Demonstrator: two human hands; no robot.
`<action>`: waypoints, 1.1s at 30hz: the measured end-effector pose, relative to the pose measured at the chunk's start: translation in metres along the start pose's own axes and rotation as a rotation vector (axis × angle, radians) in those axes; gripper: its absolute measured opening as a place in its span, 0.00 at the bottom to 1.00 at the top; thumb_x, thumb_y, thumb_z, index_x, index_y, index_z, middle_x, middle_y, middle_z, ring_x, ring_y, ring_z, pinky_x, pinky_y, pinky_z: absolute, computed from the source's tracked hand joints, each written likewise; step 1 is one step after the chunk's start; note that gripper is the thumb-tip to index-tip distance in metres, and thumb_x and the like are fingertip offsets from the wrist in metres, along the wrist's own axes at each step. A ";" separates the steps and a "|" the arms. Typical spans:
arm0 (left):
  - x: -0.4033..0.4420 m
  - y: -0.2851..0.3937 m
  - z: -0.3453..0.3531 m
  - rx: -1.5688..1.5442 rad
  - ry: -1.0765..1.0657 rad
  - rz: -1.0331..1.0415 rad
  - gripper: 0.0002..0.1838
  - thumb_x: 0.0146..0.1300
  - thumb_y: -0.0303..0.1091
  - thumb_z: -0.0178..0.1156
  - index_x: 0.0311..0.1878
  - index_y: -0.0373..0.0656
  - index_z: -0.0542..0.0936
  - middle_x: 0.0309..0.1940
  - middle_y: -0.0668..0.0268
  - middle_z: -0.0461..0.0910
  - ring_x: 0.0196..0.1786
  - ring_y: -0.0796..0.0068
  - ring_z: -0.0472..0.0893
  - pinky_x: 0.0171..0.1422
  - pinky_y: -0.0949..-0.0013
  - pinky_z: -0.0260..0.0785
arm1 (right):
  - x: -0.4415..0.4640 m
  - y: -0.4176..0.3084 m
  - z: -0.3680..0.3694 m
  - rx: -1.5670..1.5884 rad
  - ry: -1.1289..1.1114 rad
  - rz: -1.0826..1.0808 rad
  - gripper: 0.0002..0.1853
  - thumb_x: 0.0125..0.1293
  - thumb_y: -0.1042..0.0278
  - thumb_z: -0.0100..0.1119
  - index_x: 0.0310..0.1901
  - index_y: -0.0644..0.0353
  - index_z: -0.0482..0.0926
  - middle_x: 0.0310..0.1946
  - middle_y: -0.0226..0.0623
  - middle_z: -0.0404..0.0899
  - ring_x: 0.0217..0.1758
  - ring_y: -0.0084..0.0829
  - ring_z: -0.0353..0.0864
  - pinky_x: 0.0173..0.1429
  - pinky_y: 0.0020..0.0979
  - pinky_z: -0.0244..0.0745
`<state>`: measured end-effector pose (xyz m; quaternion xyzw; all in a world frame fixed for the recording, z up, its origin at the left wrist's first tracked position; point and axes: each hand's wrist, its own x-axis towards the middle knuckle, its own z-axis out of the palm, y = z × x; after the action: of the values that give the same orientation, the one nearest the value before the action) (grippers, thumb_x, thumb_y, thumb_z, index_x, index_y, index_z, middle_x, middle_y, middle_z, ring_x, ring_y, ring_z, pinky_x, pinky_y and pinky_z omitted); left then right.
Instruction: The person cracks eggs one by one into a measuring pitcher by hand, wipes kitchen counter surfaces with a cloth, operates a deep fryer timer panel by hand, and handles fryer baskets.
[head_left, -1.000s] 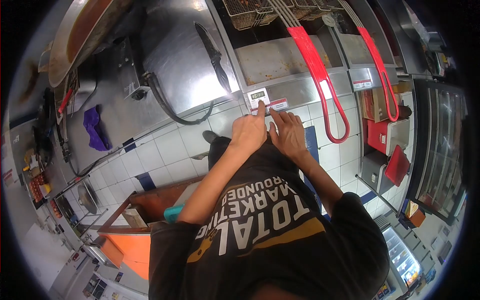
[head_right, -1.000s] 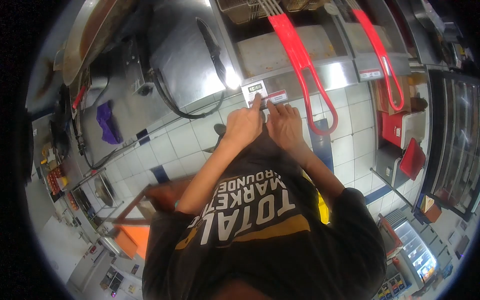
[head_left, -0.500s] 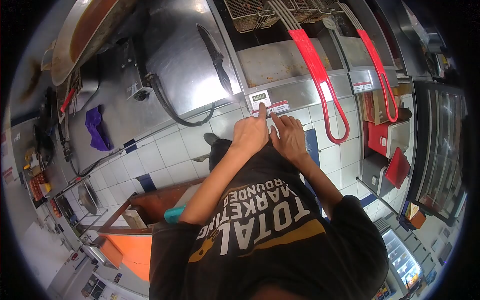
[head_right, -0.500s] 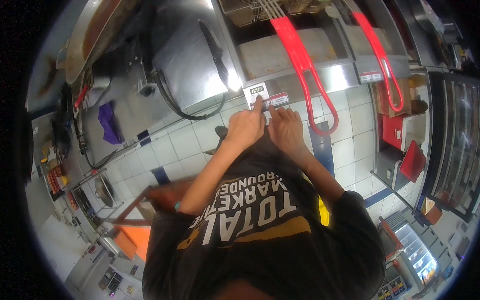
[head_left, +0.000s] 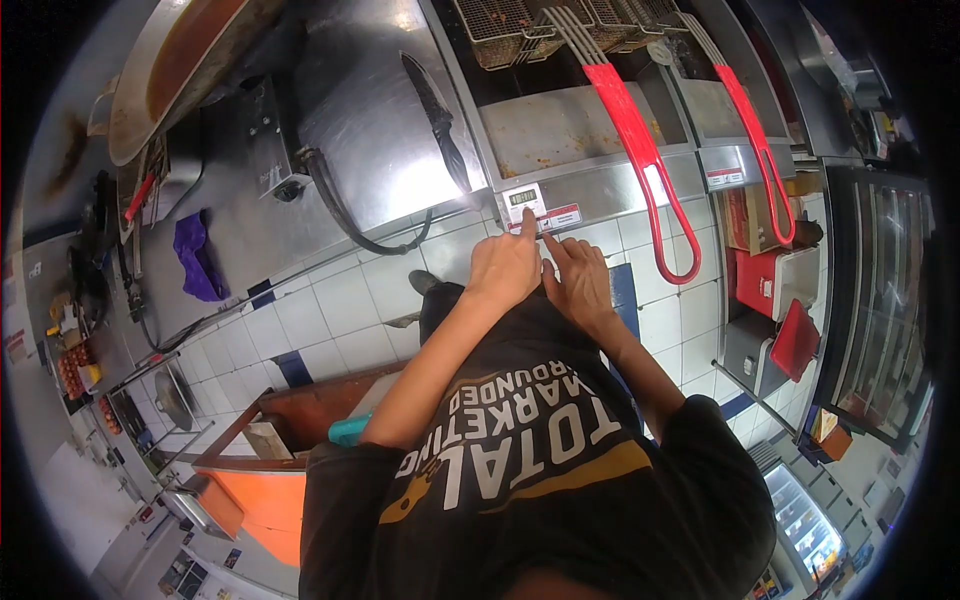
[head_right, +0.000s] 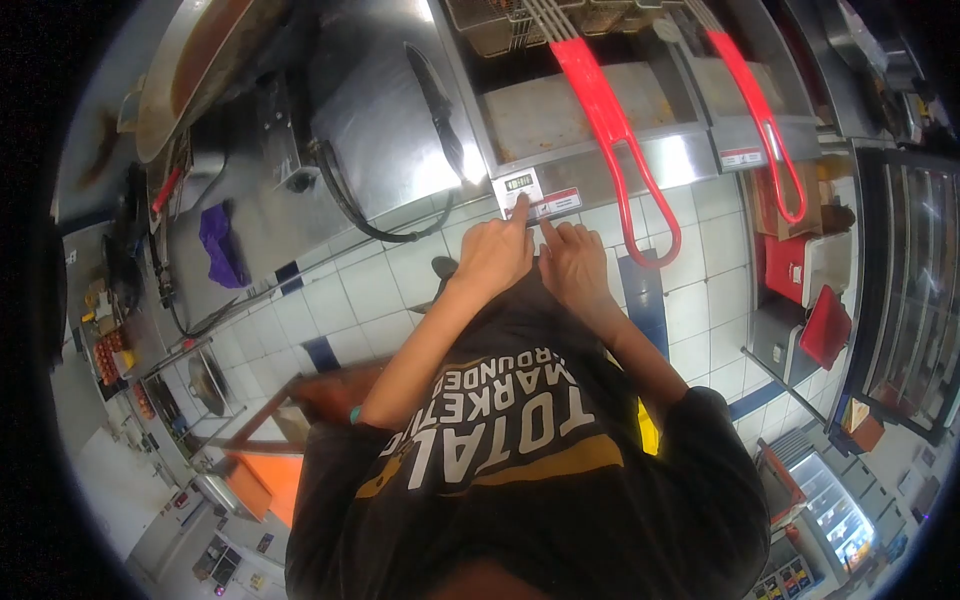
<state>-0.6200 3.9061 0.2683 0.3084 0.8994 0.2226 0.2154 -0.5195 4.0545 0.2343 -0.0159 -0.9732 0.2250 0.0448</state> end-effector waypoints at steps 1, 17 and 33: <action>0.000 -0.001 0.001 0.000 0.002 0.001 0.42 0.62 0.37 0.70 0.76 0.24 0.71 0.26 0.45 0.87 0.32 0.43 0.90 0.40 0.48 0.84 | 0.000 0.001 0.001 -0.001 0.002 -0.001 0.24 0.66 0.68 0.69 0.64 0.61 0.82 0.39 0.37 0.79 0.45 0.42 0.80 0.50 0.45 0.72; -0.034 -0.015 -0.022 -0.262 0.142 0.107 0.36 0.71 0.34 0.62 0.80 0.32 0.67 0.54 0.38 0.85 0.55 0.40 0.87 0.60 0.47 0.80 | 0.005 -0.026 0.001 0.422 -0.075 0.152 0.21 0.75 0.64 0.64 0.65 0.64 0.82 0.45 0.43 0.87 0.48 0.43 0.87 0.53 0.45 0.79; -0.286 -0.271 -0.106 0.006 0.719 -0.362 0.41 0.79 0.50 0.55 0.88 0.41 0.60 0.90 0.46 0.50 0.92 0.41 0.45 0.92 0.37 0.34 | 0.165 -0.409 0.134 1.720 -1.246 0.488 0.49 0.84 0.27 0.34 0.85 0.68 0.54 0.80 0.59 0.67 0.83 0.52 0.67 0.86 0.50 0.59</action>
<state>-0.5948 3.4986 0.2812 0.0481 0.9579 0.2720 -0.0784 -0.7012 3.6372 0.3072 -0.0551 -0.3124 0.8020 -0.5061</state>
